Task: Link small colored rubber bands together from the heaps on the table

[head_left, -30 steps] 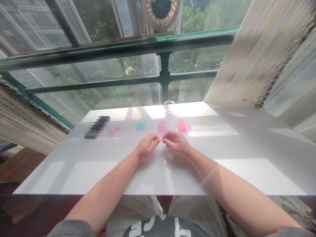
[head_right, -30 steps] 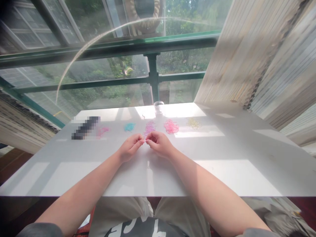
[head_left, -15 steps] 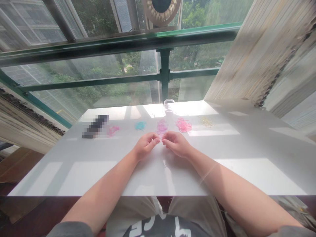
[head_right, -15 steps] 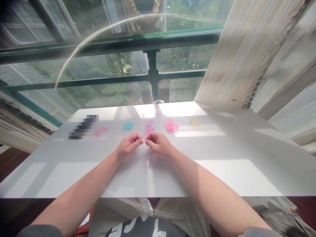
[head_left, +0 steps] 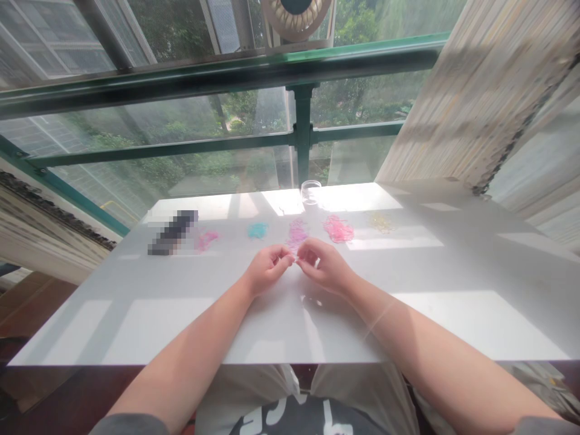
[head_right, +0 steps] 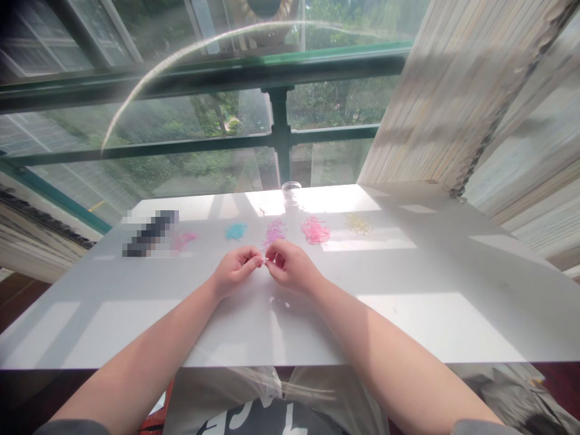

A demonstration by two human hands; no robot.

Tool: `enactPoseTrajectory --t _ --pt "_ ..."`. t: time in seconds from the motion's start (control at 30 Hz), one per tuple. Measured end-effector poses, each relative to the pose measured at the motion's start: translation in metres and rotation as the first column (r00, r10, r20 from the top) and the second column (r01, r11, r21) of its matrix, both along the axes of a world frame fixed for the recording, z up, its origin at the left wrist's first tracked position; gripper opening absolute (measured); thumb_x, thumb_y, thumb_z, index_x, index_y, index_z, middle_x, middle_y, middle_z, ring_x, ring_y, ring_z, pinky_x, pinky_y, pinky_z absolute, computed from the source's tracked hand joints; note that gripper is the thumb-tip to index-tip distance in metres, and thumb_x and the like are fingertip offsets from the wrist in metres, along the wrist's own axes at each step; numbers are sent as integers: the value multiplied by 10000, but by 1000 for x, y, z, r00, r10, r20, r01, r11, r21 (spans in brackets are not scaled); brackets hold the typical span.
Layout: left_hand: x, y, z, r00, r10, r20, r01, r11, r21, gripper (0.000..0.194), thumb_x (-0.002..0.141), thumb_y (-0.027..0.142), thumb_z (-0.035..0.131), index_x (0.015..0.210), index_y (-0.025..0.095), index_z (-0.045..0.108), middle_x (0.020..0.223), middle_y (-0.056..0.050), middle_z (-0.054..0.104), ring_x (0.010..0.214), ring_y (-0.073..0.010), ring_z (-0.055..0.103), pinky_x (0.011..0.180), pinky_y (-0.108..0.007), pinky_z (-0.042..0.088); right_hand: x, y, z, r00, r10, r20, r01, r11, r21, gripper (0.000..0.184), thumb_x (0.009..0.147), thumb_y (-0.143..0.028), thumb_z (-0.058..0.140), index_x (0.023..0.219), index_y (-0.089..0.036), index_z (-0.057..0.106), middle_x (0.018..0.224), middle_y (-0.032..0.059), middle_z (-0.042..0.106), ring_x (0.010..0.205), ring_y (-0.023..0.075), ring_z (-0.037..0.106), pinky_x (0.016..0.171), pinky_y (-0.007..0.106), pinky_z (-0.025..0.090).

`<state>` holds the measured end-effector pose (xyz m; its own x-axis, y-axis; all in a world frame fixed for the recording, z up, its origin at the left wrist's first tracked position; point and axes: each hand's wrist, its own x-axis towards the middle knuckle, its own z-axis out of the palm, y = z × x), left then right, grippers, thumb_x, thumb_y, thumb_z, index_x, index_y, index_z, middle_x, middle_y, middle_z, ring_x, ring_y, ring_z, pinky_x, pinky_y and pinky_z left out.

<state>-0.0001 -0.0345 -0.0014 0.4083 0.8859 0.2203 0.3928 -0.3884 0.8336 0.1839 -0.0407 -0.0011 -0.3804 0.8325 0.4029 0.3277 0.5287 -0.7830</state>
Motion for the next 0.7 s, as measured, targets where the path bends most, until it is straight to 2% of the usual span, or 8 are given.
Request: enactPoseTrajectory --t 0.17,0.53,0.7 --pt "0 0 -2 999 48 6 -48 999 -5 261 823 360 493 714 137 572 639 3 531 609 -108 469 599 -224 385 0 0 1 1000 18 -10 -16 992 124 99 720 -102 557 772 -186 559 747 5 539 631 105 511 584 234 440" --pt "0 0 -6 989 3 148 22 987 -161 236 796 331 544 690 129 605 668 -27 597 658 -129 531 635 -234 411 0 3 -3 999 -5 48 -7 970 243 100 738 -114 574 752 -191 637 757 23 611 656 113 556 601 233 463" --pt "0 0 -3 964 22 266 43 971 -234 214 752 310 598 638 132 630 611 -14 599 612 -114 520 628 -229 414 -1 1 -2 996 -35 82 4 933 359 96 756 -133 567 768 -192 641 751 27 619 671 121 561 623 241 458"
